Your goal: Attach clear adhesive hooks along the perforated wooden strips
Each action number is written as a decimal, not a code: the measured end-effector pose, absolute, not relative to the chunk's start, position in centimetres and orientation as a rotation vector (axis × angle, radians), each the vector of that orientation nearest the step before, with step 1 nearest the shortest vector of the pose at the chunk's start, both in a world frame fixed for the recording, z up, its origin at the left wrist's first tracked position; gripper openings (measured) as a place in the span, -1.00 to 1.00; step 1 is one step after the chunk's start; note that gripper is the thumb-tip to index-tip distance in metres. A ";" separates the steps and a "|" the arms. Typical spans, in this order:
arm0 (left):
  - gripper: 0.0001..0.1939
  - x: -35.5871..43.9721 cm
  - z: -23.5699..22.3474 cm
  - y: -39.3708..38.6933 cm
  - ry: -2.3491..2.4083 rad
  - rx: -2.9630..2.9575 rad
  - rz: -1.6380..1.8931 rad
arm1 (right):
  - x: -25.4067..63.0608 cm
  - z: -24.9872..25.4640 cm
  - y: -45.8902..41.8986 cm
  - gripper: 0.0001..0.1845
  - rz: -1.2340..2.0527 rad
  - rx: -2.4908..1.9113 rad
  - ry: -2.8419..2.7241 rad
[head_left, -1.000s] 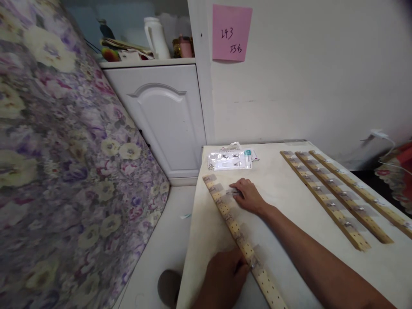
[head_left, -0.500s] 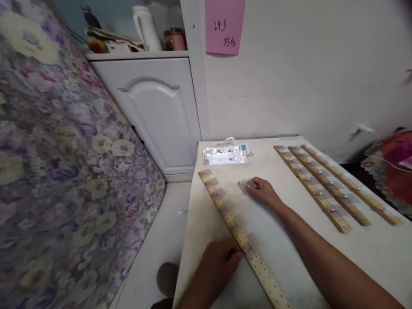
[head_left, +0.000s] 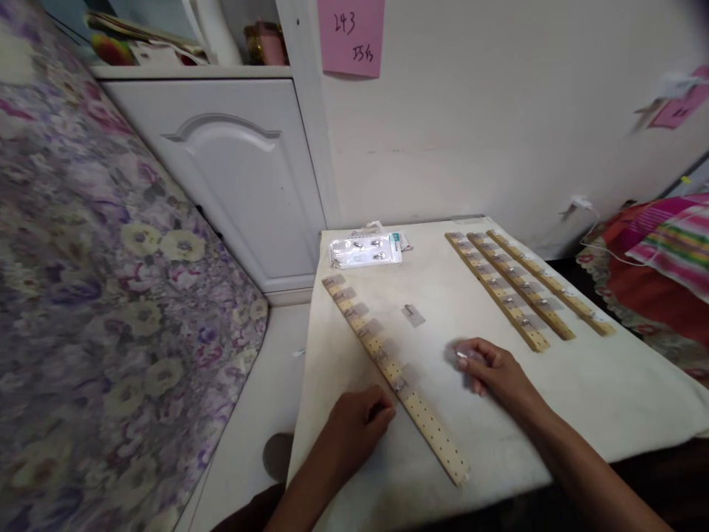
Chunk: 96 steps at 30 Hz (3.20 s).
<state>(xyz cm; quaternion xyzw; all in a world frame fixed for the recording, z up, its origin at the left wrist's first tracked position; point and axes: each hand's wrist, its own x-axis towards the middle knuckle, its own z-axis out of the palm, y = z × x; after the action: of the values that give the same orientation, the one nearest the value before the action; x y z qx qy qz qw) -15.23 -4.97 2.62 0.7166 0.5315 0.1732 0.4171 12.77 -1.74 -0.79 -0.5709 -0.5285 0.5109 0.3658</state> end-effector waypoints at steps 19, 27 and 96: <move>-0.89 -13.2 1.4 -7.4 1.304 1.905 0.412 | 9.2 -1.1 -4.3 -0.73 1.803 -1.277 -1.424; -0.89 -12.8 1.3 -7.4 1.318 1.923 0.405 | 9.0 -1.2 -4.3 -0.78 1.801 -1.285 -1.407; -0.88 -12.0 0.7 -7.0 1.413 1.947 0.441 | 8.1 -0.3 -4.4 -0.89 1.747 -1.347 -1.463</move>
<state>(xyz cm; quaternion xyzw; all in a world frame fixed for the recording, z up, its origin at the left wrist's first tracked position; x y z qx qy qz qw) -12.04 -7.03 0.73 0.7484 0.5430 0.1695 0.3411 8.14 -4.35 -0.27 -0.4933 -0.5357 0.6401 0.2448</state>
